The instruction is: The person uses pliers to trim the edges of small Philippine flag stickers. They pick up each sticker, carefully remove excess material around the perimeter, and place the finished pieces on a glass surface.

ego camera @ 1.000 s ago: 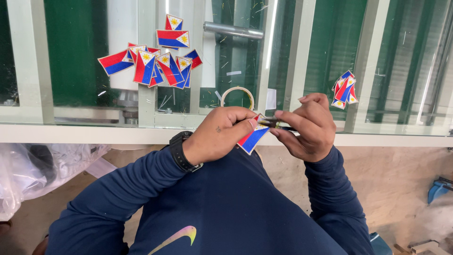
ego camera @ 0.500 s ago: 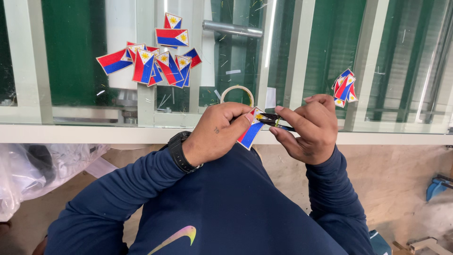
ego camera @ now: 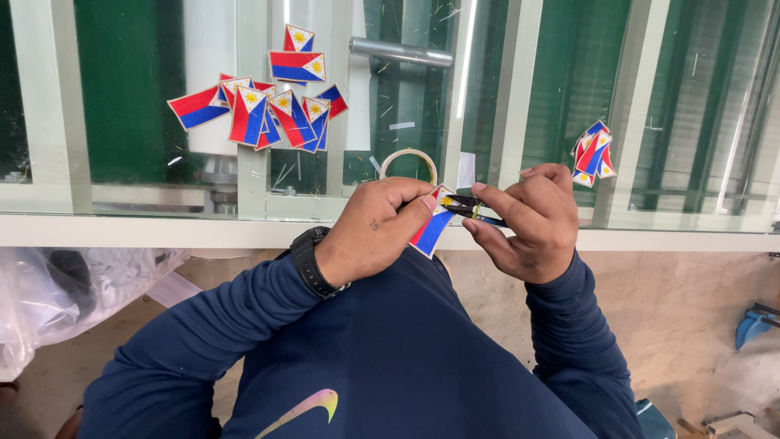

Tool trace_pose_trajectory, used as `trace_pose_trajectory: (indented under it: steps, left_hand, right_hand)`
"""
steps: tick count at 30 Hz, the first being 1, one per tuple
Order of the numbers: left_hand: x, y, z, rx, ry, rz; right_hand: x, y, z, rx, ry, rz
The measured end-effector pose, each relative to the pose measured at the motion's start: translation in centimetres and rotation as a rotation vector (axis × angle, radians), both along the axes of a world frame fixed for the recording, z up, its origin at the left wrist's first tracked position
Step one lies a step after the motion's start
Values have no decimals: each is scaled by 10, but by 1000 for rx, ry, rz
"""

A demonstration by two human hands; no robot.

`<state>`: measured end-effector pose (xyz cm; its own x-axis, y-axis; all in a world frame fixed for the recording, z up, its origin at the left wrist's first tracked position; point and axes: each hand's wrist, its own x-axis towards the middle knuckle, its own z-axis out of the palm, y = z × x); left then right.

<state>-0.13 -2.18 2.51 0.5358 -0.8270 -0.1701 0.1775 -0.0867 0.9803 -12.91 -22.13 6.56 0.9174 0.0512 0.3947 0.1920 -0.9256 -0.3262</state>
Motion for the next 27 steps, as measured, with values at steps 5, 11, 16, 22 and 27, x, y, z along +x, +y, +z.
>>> trace_pose_trajectory:
  steps: [5,11,16,22,27]
  left_hand:
    - [0,0,0,-4,4,9]
    - [0,-1,0,-1,2,-3]
    - [1,-1,0,-17,-4,-3]
    - [-1,-1,-6,-20,1,-2]
    - [-4,-2,-11,-57,415,-83]
  right_hand:
    - [0,-1,0,11,2,0]
    - [2,-1,-1,4,6,8]
    - [2,-2,-2,-2,0,14]
    - [0,-2,-8,40,-15,18]
    - [-1,-5,-18,176,-77,79]
